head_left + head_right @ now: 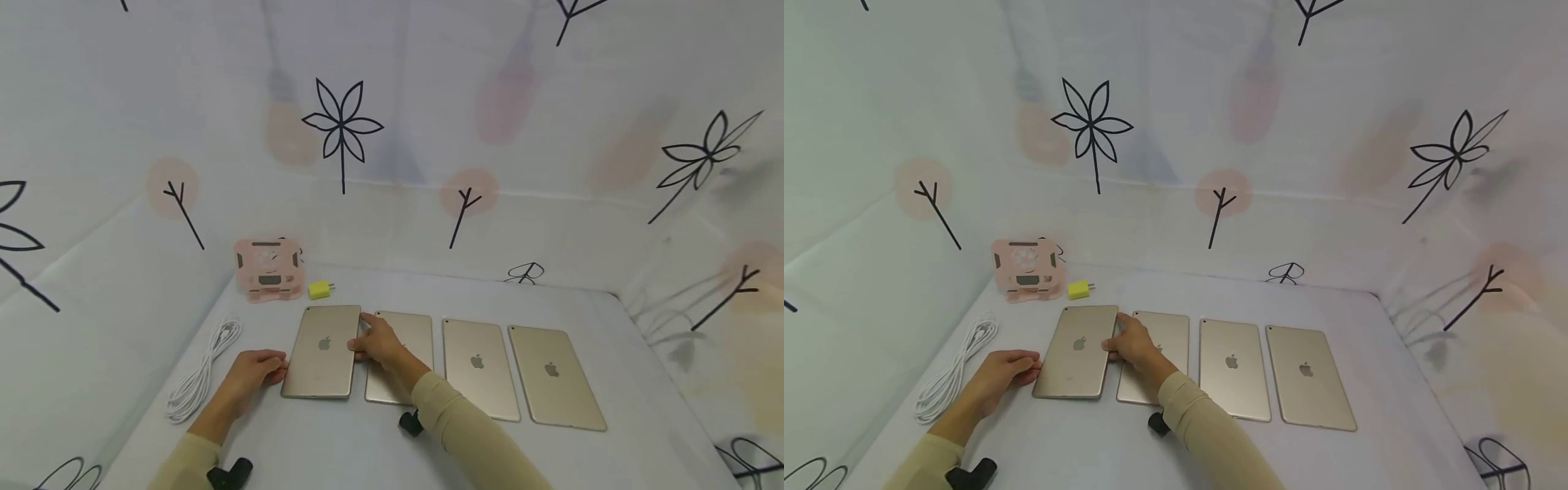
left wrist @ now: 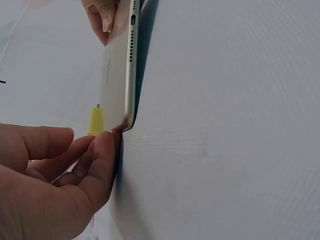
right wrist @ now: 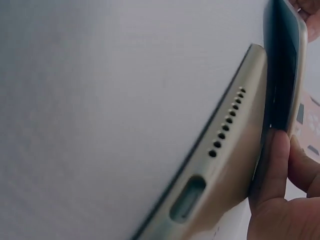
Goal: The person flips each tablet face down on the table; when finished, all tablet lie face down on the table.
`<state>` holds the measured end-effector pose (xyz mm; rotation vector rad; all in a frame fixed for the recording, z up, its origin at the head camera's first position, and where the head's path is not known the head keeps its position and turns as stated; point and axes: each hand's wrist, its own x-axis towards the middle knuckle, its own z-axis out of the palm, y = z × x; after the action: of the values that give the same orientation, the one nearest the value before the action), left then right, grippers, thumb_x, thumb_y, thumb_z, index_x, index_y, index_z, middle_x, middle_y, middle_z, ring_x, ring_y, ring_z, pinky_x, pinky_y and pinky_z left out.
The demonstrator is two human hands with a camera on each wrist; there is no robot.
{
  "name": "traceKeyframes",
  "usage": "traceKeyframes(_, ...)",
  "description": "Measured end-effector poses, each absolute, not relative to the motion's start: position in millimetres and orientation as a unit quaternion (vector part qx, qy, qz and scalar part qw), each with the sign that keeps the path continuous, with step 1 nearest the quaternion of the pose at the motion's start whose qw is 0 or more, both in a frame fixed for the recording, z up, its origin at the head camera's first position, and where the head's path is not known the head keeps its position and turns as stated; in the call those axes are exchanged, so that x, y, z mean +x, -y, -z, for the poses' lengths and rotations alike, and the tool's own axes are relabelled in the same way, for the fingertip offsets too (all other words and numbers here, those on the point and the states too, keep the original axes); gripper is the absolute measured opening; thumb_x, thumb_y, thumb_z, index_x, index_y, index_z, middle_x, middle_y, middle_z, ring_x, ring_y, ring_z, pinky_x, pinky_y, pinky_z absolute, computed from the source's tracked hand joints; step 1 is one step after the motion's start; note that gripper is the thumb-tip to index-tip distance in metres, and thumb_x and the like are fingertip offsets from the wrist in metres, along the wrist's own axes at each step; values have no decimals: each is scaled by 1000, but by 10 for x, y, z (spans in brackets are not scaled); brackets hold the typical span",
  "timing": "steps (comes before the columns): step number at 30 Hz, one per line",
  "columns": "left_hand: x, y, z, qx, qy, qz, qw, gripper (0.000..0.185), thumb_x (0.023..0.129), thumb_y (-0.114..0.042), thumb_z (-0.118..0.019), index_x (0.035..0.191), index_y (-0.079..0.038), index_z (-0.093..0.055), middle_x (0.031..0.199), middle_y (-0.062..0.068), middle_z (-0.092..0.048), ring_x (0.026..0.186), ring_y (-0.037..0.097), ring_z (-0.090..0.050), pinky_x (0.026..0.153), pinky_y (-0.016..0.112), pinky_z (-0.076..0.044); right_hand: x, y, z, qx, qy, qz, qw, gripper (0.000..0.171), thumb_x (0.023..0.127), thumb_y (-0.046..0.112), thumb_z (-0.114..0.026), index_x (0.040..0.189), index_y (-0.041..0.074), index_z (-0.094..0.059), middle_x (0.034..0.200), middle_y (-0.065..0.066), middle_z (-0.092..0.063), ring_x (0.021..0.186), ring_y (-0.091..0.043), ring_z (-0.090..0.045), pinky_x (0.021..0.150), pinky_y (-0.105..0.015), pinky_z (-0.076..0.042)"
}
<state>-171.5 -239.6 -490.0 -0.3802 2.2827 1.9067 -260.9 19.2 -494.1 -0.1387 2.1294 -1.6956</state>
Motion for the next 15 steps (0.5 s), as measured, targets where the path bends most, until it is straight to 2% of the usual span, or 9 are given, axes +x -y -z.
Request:
traceKeyframes(4,-1725,2405,4901,-128,-748,-646,79,31,96,-1,-50,120,18,-55,101,17,-68,87,16,-66,76,25,-56,-2586,-185,4913,-44,-802,566,184,84,79,2,-76,149,3,-31,81,-10,-60,54,-14,-60,50,-23,-52)
traceKeyframes(11,-1701,2406,4898,-128,-742,-653,80,34,96,-4,-52,123,17,-53,103,17,-67,89,16,-66,77,25,-56,-2560,-161,4901,-64,-866,475,141,78,78,9,-79,144,-3,-38,59,-5,-64,49,-11,-61,49,-21,-48)
traceKeyframes(15,-1677,2414,4896,-125,-740,-656,81,35,97,-5,-51,125,16,-51,106,19,-66,92,17,-65,79,25,-55,-2552,-141,4896,-89,-893,424,122,72,77,8,-77,138,-6,-44,59,-2,-63,47,-10,-60,46,-21,-47)
